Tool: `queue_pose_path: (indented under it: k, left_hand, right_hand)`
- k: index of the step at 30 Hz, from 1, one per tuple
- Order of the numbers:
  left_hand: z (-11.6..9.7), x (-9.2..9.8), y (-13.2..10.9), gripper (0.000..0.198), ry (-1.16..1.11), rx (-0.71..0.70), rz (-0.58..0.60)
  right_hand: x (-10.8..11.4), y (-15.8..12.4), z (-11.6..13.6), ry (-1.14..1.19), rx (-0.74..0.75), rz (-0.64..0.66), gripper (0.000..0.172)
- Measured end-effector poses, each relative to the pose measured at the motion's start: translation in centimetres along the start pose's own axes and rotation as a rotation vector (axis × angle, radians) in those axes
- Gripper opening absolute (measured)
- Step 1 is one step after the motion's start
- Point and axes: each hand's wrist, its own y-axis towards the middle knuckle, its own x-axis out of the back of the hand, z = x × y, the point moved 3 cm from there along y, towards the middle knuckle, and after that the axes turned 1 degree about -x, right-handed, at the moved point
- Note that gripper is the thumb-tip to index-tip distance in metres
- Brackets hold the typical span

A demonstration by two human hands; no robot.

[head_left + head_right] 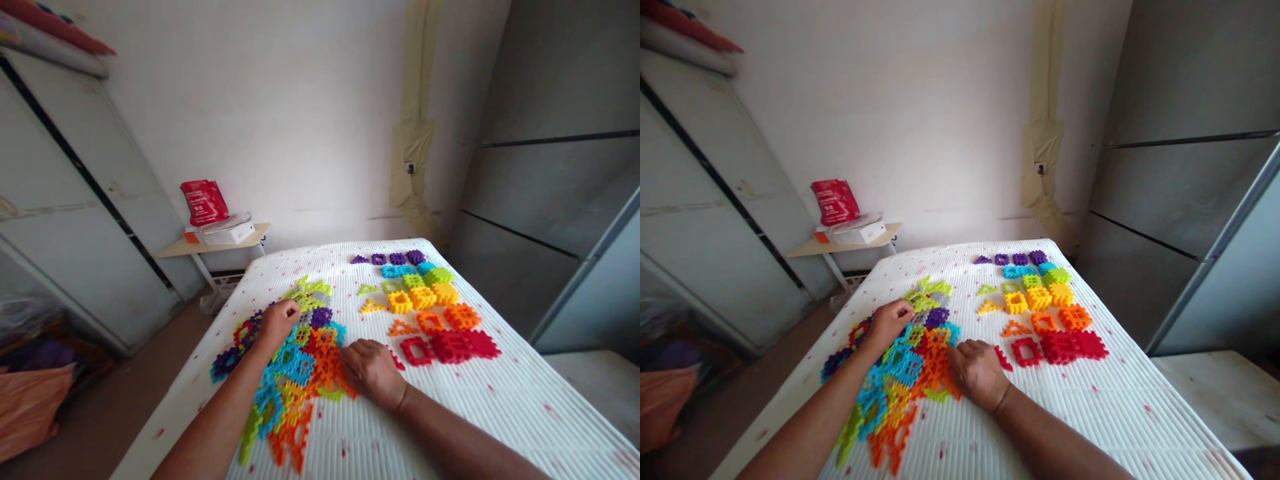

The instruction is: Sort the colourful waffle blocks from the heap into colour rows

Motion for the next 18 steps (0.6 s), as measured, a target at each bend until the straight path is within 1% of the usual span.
queue_pose_path:
  k: [3,6,9,12,15,18]
  left_hand:
    - [-1.6,-0.1,1.1,0.014,-0.041,-0.028,-0.030]
    - [-4.0,-1.0,3.0,0.014,-0.052,-0.049,-0.025]
    - [-6.5,-3.0,5.0,0.014,-0.031,-0.058,0.013]
    - [-8.6,-5.6,6.6,0.020,-0.006,-0.063,0.087]
    - [-10.0,-8.0,7.7,0.027,0.022,-0.057,0.159]
    - [-11.0,-9.8,8.3,0.029,0.056,-0.057,0.207]
  right_hand:
    - [0.1,0.1,-0.2,0.022,-0.034,0.012,0.019]
    - [0.4,-0.3,-0.5,0.046,-0.071,0.029,0.018]
    - [1.1,-1.4,-0.6,0.049,-0.053,0.042,0.020]
    - [2.3,-3.5,-0.7,0.042,-0.004,0.044,0.021]
    - [3.7,-5.5,-1.1,0.029,0.003,0.046,0.018]
    - [4.7,-6.7,-1.7,0.029,-0.023,0.022,0.015]
